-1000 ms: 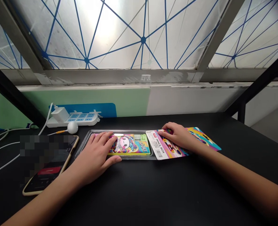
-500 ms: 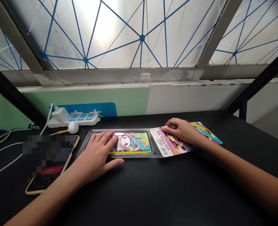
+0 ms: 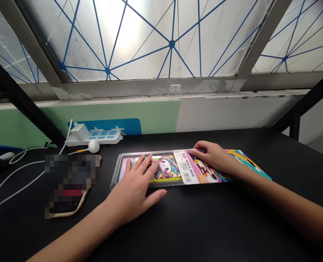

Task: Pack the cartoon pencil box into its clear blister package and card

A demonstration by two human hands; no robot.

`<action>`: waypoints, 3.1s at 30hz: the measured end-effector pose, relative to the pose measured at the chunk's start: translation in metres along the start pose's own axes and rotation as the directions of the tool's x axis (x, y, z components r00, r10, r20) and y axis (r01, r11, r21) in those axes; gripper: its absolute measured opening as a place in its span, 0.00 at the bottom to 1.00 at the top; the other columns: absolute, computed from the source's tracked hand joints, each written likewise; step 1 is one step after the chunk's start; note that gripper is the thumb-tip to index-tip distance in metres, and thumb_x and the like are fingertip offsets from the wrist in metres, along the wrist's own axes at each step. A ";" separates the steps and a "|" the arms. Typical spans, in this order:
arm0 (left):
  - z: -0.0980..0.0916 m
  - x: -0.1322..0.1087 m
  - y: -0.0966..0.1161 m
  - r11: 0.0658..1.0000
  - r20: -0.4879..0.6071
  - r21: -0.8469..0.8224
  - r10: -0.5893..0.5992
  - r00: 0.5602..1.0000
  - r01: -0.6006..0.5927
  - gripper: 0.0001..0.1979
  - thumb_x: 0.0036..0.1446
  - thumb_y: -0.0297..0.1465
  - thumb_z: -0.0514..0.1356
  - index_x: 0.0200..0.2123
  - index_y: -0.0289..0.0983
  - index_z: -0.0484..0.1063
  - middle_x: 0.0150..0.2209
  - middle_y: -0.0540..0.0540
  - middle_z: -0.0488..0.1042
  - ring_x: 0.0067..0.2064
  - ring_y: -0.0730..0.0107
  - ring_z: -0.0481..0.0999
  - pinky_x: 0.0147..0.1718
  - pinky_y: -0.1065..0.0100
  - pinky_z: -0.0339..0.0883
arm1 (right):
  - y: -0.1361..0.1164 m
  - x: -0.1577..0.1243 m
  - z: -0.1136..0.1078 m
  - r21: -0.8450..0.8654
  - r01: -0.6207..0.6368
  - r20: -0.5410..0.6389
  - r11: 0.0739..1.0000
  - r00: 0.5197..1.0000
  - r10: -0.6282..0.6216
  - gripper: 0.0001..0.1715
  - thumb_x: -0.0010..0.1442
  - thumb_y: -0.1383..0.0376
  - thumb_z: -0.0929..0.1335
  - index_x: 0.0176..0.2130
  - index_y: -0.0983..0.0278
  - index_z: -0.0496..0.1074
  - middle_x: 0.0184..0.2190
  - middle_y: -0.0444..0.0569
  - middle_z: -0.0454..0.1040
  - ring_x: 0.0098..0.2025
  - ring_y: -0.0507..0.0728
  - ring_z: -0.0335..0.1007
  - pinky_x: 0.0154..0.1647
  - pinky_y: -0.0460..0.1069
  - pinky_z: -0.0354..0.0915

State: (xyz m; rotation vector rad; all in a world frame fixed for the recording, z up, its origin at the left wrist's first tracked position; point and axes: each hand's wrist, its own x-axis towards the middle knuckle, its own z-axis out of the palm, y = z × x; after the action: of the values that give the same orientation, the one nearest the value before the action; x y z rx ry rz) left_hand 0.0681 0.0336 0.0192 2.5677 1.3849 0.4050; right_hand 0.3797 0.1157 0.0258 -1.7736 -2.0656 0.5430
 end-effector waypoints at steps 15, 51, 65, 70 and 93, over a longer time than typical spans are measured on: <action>-0.003 0.008 -0.042 0.634 -0.339 -0.773 -0.429 0.837 0.012 0.28 0.72 0.51 0.42 0.62 0.43 0.66 0.68 0.41 0.64 0.72 0.52 0.57 0.69 0.43 0.48 | 0.018 0.002 -0.012 -0.032 0.074 0.060 0.997 0.996 -0.072 0.27 0.62 0.39 0.65 0.35 0.57 0.75 0.36 0.48 0.80 0.37 0.62 0.74 0.35 0.54 0.65; 0.000 0.010 -0.024 0.222 -0.314 -0.948 -0.568 0.761 -0.226 0.22 0.72 0.47 0.44 0.54 0.39 0.66 0.63 0.38 0.70 0.69 0.60 0.62 0.70 0.53 0.49 | -0.150 0.029 0.057 -0.226 0.464 0.317 0.857 0.866 -0.386 0.31 0.68 0.44 0.62 0.56 0.63 0.72 0.54 0.62 0.74 0.56 0.71 0.69 0.54 0.62 0.62; -0.001 0.020 -0.043 -0.006 0.062 -0.997 -0.723 0.688 0.083 0.28 0.53 0.19 0.59 0.56 0.44 0.63 0.58 0.38 0.72 0.59 0.53 0.76 0.39 0.62 0.79 | 0.001 -0.001 -0.003 -0.092 0.094 0.044 0.991 0.995 -0.090 0.30 0.65 0.41 0.61 0.45 0.60 0.75 0.48 0.56 0.79 0.49 0.66 0.75 0.47 0.58 0.69; -0.005 0.022 -0.040 -0.032 0.102 -0.992 -0.759 0.643 0.120 0.25 0.56 0.19 0.60 0.55 0.44 0.65 0.58 0.39 0.73 0.55 0.57 0.79 0.36 0.66 0.79 | -0.008 -0.004 0.006 -0.026 0.073 0.112 0.997 0.991 -0.070 0.28 0.67 0.42 0.60 0.42 0.59 0.75 0.44 0.53 0.81 0.43 0.64 0.76 0.40 0.56 0.68; -0.009 0.023 -0.035 -0.111 0.189 -0.980 -0.790 0.583 0.166 0.09 0.65 0.22 0.57 0.45 0.36 0.73 0.48 0.38 0.80 0.39 0.66 0.83 0.33 0.70 0.77 | -0.010 -0.007 0.008 0.020 0.107 0.147 0.994 0.983 -0.109 0.29 0.68 0.42 0.60 0.32 0.59 0.72 0.29 0.47 0.78 0.30 0.58 0.70 0.28 0.52 0.58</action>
State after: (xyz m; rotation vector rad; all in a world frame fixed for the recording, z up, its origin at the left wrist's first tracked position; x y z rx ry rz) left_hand 0.0495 0.0718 0.0210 0.6182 1.3277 1.3189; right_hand 0.3679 0.1070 0.0241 -1.6473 -2.2381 0.6711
